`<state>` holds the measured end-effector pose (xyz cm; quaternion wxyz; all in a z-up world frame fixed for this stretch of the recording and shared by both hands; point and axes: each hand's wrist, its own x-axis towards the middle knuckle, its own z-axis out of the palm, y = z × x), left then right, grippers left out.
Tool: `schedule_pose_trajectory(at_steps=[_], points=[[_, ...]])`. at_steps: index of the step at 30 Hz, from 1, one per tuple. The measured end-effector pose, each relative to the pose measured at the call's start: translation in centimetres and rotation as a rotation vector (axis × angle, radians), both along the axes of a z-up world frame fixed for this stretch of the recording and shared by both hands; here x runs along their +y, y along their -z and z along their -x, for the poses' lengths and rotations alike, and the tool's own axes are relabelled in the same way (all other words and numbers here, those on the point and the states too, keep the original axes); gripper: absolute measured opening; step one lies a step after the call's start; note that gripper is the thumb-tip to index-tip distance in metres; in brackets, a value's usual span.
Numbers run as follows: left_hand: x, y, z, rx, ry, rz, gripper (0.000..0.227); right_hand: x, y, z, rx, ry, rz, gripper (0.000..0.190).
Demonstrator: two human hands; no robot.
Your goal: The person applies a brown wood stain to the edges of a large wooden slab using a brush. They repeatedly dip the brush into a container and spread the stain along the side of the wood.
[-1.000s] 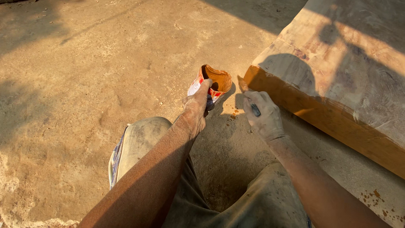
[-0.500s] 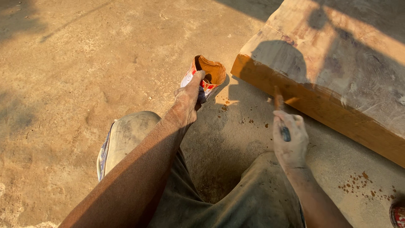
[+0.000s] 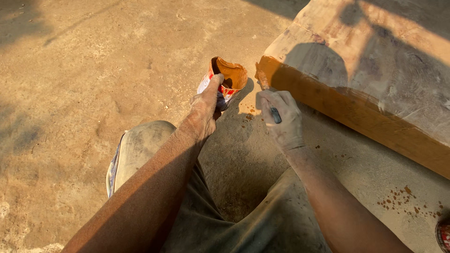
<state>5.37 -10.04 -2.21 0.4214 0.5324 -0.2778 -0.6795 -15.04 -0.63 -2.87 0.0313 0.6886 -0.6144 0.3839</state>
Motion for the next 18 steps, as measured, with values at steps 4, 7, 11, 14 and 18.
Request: schedule_pose_trajectory(at_steps=[4,7,11,14,18], points=[[-0.1,-0.5,-0.3,0.009,-0.035,-0.027,0.061,-2.1,-1.2,0.5,0.034,-0.027,0.041,0.02],[-0.4,-0.2,-0.8,0.016,-0.041,-0.004,0.06,0.5,-1.1,1.7,-0.088,0.081,0.046,0.022],[-0.2,0.2,-0.3,-0.024,0.021,-0.019,0.064,2.7,0.7,1.5,-0.021,0.077,0.06,0.021],[-0.3,-0.3,0.1,-0.039,0.062,0.01,0.067,0.3,1.0,1.4,0.033,0.033,0.044,0.021],[-0.4,-0.6,-0.5,0.007,0.019,-0.019,0.063,1.5,0.6,3.2,-0.143,0.111,0.005,0.022]])
